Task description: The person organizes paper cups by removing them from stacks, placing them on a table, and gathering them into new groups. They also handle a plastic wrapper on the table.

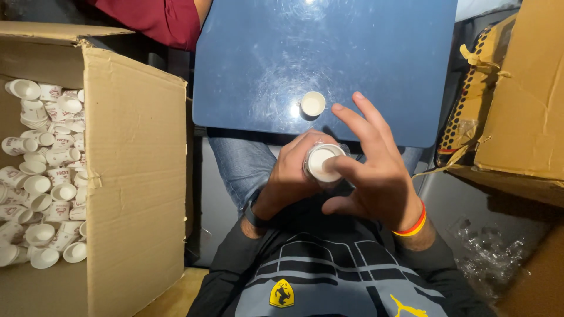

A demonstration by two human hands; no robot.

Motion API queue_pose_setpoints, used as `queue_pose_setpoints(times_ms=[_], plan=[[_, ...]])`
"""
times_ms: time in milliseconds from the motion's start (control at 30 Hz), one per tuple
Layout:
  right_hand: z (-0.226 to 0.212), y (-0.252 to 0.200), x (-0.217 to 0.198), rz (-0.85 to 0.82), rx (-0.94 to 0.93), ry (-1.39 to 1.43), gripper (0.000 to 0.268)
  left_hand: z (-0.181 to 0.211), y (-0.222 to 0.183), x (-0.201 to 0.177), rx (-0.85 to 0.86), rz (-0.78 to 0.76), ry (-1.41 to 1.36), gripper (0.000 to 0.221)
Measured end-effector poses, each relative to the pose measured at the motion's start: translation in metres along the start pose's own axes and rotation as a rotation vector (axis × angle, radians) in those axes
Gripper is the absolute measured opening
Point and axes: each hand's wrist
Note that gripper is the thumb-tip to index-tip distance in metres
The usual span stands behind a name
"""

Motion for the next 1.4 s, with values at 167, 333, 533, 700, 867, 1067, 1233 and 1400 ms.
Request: queue_pose_setpoints(times_ms=[167, 333, 533, 700, 867, 1067, 1233, 1400], plan=[[-0.006, 0.007, -0.002, -0.095, -0.010, -0.034, 0.061, 0.004, -0.003, 0.000, -0.006, 0.014, -0.028, 0.038], [-0.008, 0.004, -0.009, -0.149, -0.002, -0.040, 0.057, 0.002, -0.005, 0.000, 0.007, 0.013, -0.024, 0.039], [-0.005, -0.004, -0.034, -0.160, 0.059, -0.025, 0.043, 0.006, -0.004, -0.003, -0.019, -0.028, -0.042, 0.051], [0.003, -0.008, -0.033, -0.140, 0.029, 0.013, 0.032, 0.002, -0.004, -0.001, -0.068, -0.141, -0.136, 0.070], [0.005, -0.010, -0.028, -0.058, -0.007, 0.063, 0.019, -0.003, -0.004, -0.005, -0.204, -0.293, -0.177, 0.085], [-0.005, -0.012, -0.025, 0.017, 0.010, -0.105, 0.020, -0.005, -0.007, -0.013, -0.160, -0.278, -0.380, 0.134], [-0.007, -0.014, -0.029, -0.012, -0.001, -0.219, 0.021, -0.001, -0.016, -0.026, -0.159, -0.182, -0.323, 0.138], [-0.010, -0.013, -0.030, -0.021, 0.060, -0.227, 0.018, 0.024, -0.010, -0.027, -0.136, -0.077, -0.025, 0.114]])
Point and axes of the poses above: each hand's wrist, its own y-axis towards the middle knuckle, its own x-axis out of the palm, z = x × y, and after that the axes turned 8 degrees about -x, right-handed
